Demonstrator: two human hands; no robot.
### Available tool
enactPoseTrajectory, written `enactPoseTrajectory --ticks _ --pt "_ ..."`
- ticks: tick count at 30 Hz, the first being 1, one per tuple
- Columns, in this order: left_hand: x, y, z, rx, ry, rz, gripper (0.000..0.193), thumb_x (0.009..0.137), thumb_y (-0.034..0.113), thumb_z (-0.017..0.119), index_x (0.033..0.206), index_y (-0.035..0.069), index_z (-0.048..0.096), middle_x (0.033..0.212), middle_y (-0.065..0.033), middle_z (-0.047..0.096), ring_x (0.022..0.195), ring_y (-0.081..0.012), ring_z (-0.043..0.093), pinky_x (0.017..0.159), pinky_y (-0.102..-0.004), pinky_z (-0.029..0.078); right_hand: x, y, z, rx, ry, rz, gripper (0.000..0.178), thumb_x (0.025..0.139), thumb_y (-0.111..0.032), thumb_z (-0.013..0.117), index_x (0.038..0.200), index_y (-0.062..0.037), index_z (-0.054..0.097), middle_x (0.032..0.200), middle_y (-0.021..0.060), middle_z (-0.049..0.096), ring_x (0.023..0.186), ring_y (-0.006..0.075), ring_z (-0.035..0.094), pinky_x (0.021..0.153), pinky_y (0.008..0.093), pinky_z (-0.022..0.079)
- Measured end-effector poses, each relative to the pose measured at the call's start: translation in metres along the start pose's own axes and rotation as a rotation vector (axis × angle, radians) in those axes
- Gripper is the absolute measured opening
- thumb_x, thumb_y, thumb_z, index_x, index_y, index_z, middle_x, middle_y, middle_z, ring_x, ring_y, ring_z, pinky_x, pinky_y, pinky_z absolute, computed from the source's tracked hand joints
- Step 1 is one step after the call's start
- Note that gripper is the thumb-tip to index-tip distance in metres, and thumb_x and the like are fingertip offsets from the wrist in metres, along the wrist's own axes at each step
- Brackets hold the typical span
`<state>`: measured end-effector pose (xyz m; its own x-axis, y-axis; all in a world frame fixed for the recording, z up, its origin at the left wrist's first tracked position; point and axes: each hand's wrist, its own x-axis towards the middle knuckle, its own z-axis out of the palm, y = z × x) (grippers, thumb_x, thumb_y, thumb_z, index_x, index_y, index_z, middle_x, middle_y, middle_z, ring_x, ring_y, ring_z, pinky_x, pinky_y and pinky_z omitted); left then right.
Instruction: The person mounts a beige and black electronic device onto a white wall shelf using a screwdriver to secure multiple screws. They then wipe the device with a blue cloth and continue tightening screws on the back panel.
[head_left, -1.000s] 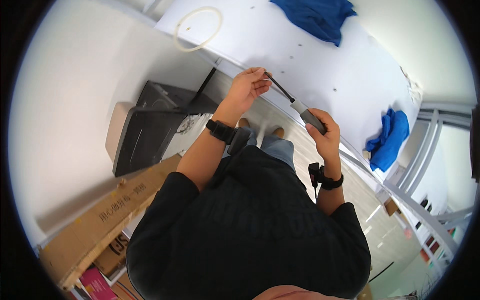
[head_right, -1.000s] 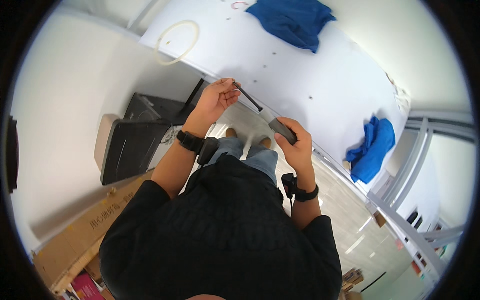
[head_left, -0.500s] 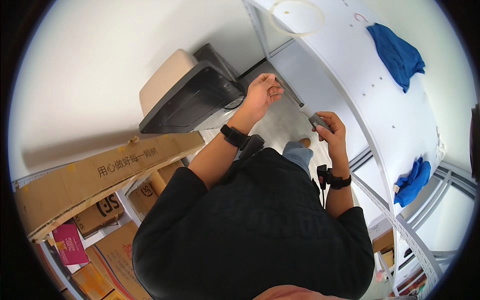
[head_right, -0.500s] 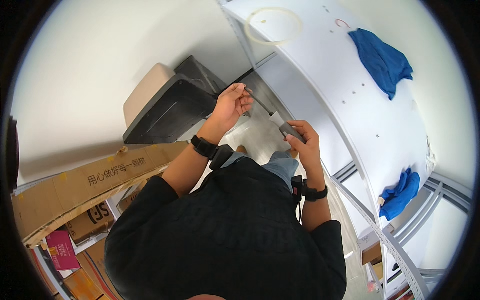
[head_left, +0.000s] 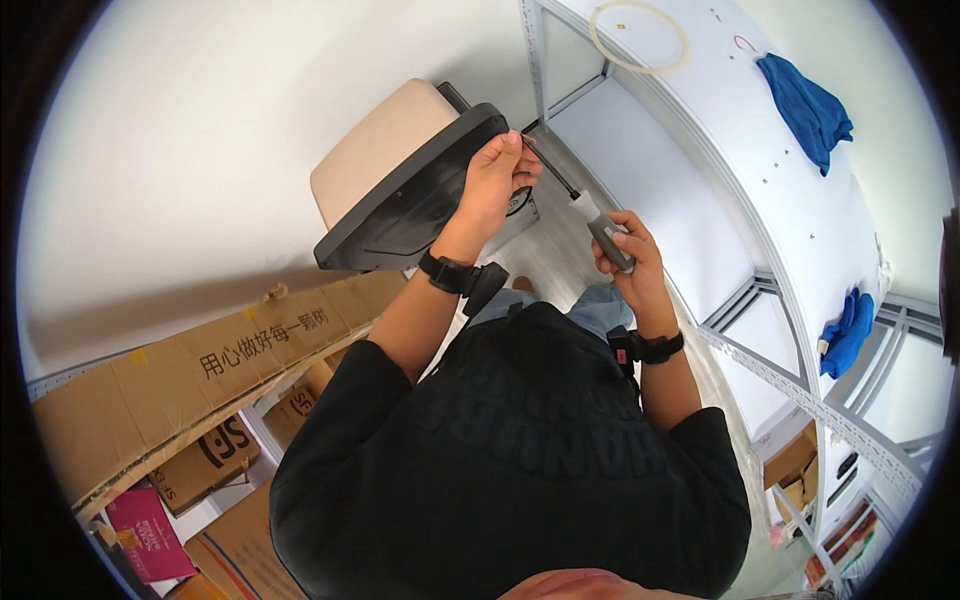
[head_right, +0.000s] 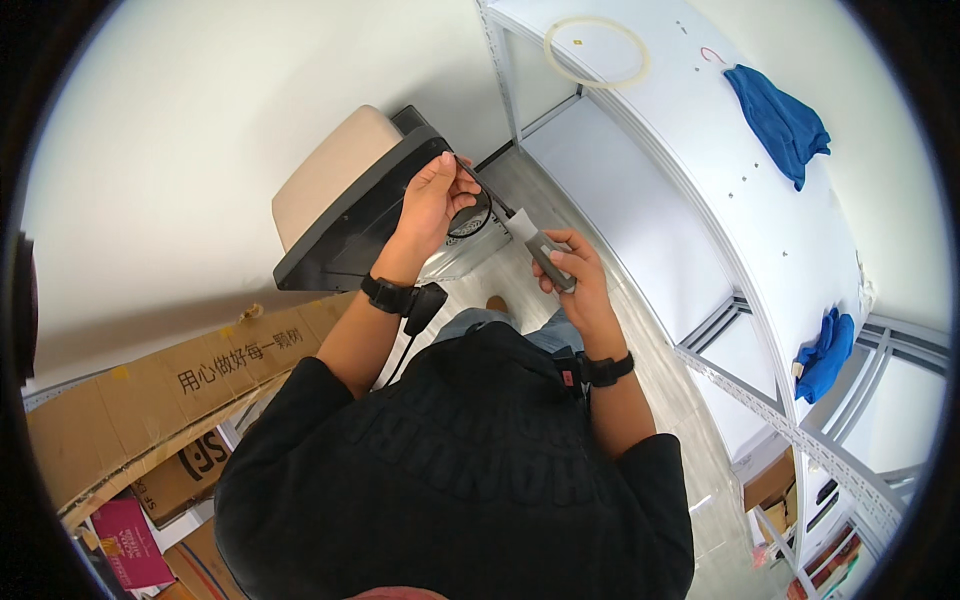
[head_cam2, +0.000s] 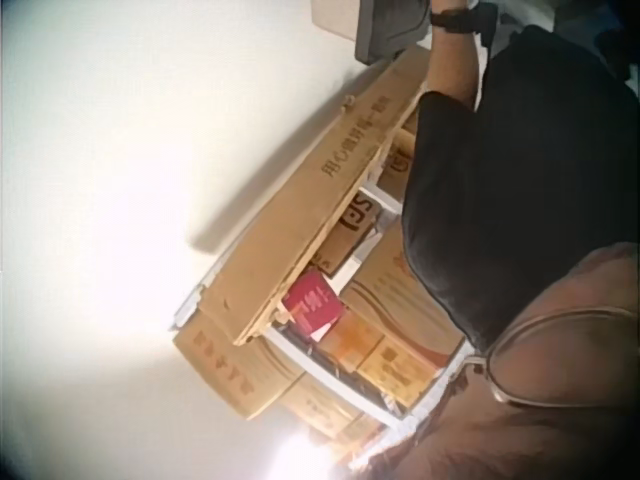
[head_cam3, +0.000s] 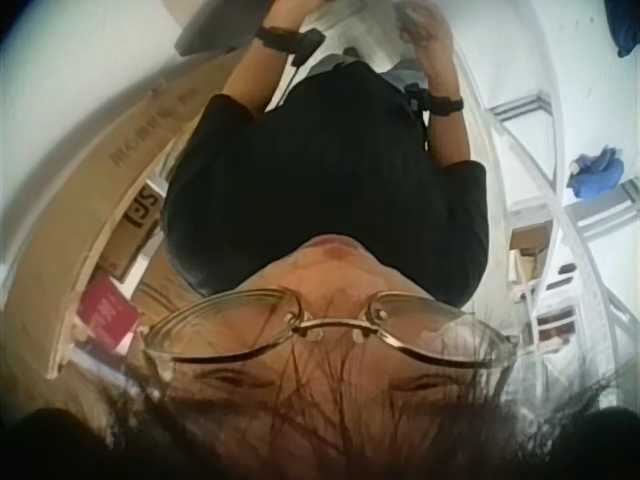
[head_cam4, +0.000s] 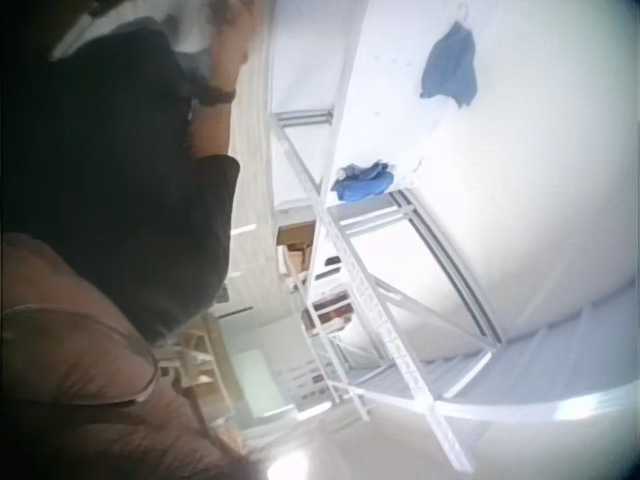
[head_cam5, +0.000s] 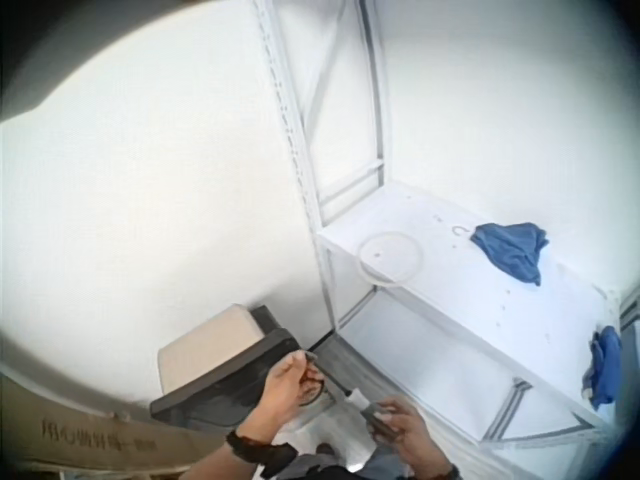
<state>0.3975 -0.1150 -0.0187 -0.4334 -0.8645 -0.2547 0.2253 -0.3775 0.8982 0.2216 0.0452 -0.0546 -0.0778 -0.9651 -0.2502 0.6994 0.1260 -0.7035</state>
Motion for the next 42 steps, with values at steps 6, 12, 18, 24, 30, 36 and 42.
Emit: enactPoseTrajectory --ticks 6,12,18,24,30,36,42 --pt "-0.027 0.04 -0.02 0.53 -0.198 0.131 0.011 0.094 0.012 0.057 0.095 0.004 0.064 0.086 -0.0035 0.065 0.078 -0.0096 0.062 0.067 -0.0236 0.05 -0.001 0.004 0.01 -0.017 0.055 -0.037 0.029 0.085 -0.018 0.056 0.11 -0.0034 0.057 0.077 0.0109 0.062 0.059 0.0145 0.054 0.056 0.0251 0.042" --pt "0.0 0.084 -0.013 1.284 0.131 0.939 0.034 0.068 0.01 0.078 0.1 0.007 0.065 0.087 -0.0068 0.065 0.077 -0.0234 0.06 0.069 -0.0335 0.047 -0.001 0.005 0.016 -0.1 0.104 -0.072 0.029 0.085 -0.015 0.056 0.112 -0.0022 0.056 0.084 0.01 0.061 0.069 0.0149 0.057 0.059 0.0256 0.043" --pt "0.023 0.076 -0.018 1.551 0.044 0.731 0.042 0.068 0.016 0.077 0.109 0.015 0.066 0.096 -0.0066 0.067 0.087 -0.0264 0.061 0.085 -0.0378 0.043 0.005 0.016 0.019 -0.09 0.089 -0.079 0.03 0.085 -0.011 0.057 0.113 -0.0008 0.056 0.092 0.0092 0.06 0.076 0.0152 0.058 0.06 0.0261 0.043" --pt "0.027 0.065 -0.022 1.629 0.072 0.654 0.03 0.073 0.017 0.072 0.103 0.019 0.069 0.092 -0.0022 0.068 0.086 -0.0239 0.062 0.089 -0.0363 0.036 0.009 0.021 0.031 -0.109 0.094 -0.091 0.028 0.086 -0.008 0.057 0.113 -0.002 0.058 0.094 0.0081 0.06 0.077 0.0146 0.058 0.06 0.0256 0.043" --pt "0.03 0.067 -0.021 1.611 0.061 0.622 0.028 0.073 0.011 0.069 0.1 0.018 0.07 0.091 -0.0029 0.067 0.084 -0.0236 0.062 0.087 -0.0359 0.035 0.014 0.024 0.039 -0.139 0.123 -0.111 0.027 0.086 -0.009 0.056 0.113 -0.0033 0.057 0.091 0.0091 0.06 0.073 0.0133 0.057 0.06 0.0244 0.043" --pt "0.029 0.066 -0.021 1.596 0.072 0.638 0.027 0.073 0.007 0.066 0.099 0.017 0.07 0.09 -0.0027 0.066 0.084 -0.0227 0.061 0.087 -0.0352 0.035 0.013 0.018 0.051 -0.27 0.183 -0.136 0.03 0.084 -0.007 0.058 0.113 -0.0047 0.057 0.092 0.0067 0.061 0.073 0.0116 0.056 0.057 0.0225 0.041" --pt "0.03 0.065 -0.02 1.58 0.077 0.64 0.027 0.074 0.007 0.065 0.098 0.017 0.07 0.09 -0.0026 0.066 0.083 -0.0225 0.061 0.087 -0.0347 0.035 0.007 0.012 0.061 -0.634 0.19 -0.282 0.044 0.076 0.0 0.065 0.118 -0.0062 0.056 0.103 0.0047 0.057 0.086 0.0125 0.056 0.068 0.0243 0.044"
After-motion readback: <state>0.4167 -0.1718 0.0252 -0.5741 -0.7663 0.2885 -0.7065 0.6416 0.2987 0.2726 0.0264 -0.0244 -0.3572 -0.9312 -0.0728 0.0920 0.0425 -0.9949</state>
